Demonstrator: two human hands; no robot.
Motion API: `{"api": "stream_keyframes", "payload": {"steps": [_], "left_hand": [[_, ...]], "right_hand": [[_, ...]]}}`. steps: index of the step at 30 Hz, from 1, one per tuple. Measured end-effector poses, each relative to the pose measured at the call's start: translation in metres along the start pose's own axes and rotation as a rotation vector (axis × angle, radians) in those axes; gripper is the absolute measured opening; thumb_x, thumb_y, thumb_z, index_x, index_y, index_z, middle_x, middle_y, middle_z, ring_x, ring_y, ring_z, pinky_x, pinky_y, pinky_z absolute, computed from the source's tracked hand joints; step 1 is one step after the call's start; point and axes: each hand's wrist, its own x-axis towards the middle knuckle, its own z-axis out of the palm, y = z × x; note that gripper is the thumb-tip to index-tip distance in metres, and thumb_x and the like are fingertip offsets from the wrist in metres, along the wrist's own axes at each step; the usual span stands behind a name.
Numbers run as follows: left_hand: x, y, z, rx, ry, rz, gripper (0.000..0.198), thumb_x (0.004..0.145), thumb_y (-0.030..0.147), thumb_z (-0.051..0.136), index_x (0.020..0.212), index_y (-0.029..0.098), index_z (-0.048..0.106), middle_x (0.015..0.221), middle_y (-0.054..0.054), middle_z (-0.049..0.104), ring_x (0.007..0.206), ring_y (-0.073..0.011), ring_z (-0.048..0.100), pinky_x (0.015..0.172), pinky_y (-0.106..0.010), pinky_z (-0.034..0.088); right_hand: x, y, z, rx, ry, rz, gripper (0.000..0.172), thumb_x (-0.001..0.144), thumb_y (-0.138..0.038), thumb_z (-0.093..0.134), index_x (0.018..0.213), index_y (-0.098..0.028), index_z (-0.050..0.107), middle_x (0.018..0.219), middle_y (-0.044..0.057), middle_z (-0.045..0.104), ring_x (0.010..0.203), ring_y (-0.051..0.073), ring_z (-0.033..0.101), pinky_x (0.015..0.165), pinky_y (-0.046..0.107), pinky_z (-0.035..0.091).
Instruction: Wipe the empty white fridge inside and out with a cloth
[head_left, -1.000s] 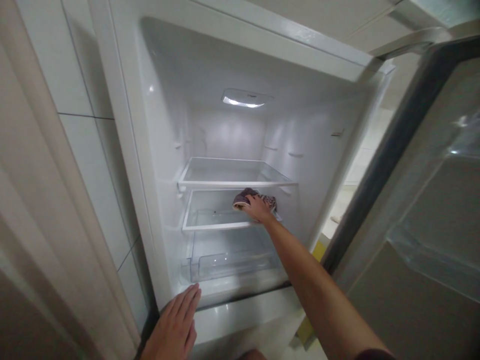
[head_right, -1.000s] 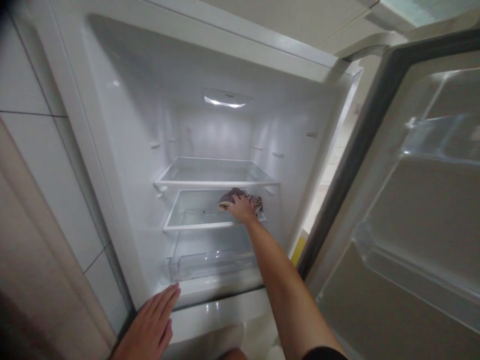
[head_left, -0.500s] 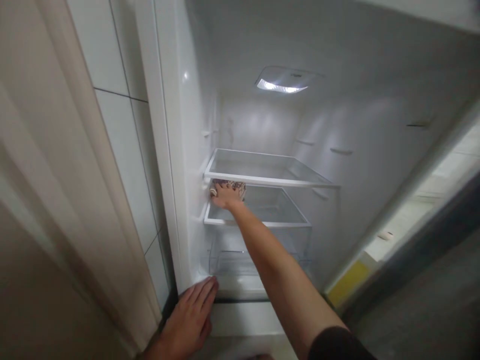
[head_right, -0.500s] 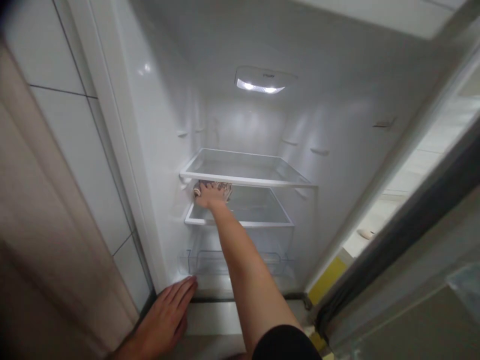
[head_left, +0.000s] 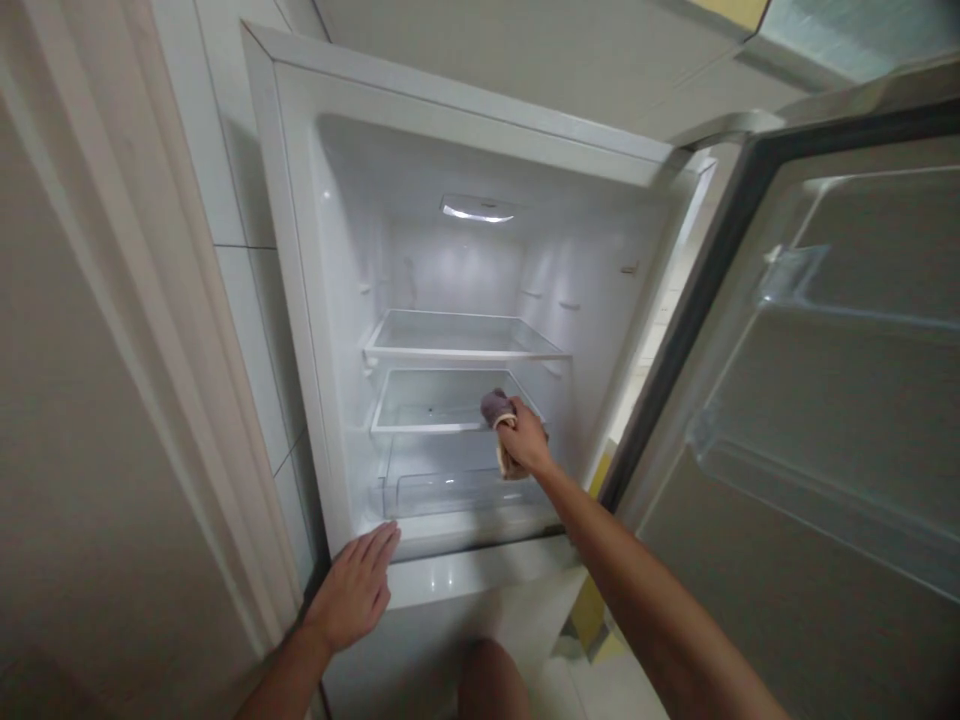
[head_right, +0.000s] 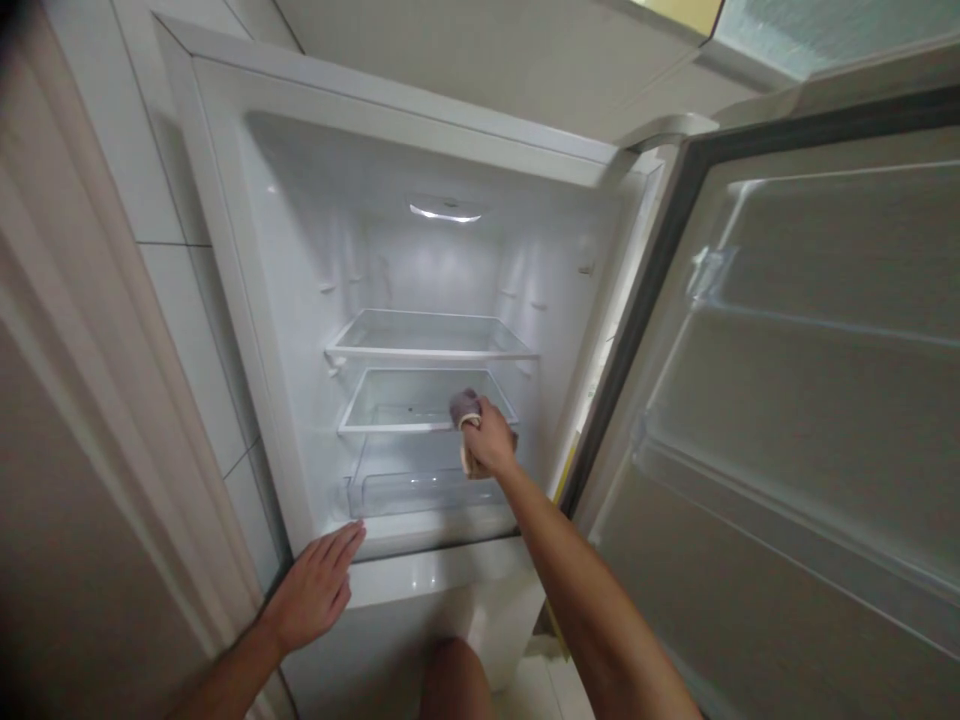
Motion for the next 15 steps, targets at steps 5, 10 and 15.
{"api": "stream_keyframes", "payload": {"steps": [5,10,15], "left_hand": [[0.001,0.000,0.001,0.026,0.044,0.003,0.093,0.087,0.016,0.055,0.174,0.016,0.021,0.156,-0.011,0.065,0.142,-0.0260,0.056,0.123,-0.040,0.036],[0.000,-0.001,0.002,0.042,0.103,0.019,0.093,0.087,0.016,0.054,0.174,0.018,0.021,0.156,-0.008,0.066,0.142,-0.0245,0.057,0.124,-0.037,0.036],[-0.003,0.000,0.006,0.041,0.083,-0.013,0.095,0.084,0.015,0.056,0.173,0.022,0.025,0.158,-0.005,0.065,0.144,-0.0233,0.056,0.125,-0.037,0.036]], "right_hand": [[-0.019,-0.017,-0.049,0.262,0.732,-0.062,0.047,0.094,-0.042,0.051,0.135,-0.019,0.049,0.122,0.014,0.060,0.113,0.029,0.061,0.101,0.043,0.053],[0.042,-0.051,-0.126,-0.099,0.681,-0.195,0.049,0.094,-0.037,0.053,0.141,-0.022,0.058,0.137,0.016,0.057,0.130,0.036,0.052,0.113,0.052,0.045],[0.138,-0.057,-0.147,-0.353,-0.052,-0.066,0.040,0.100,-0.041,0.057,0.132,-0.021,0.072,0.121,0.014,0.074,0.110,0.032,0.066,0.103,0.046,0.052]]}}
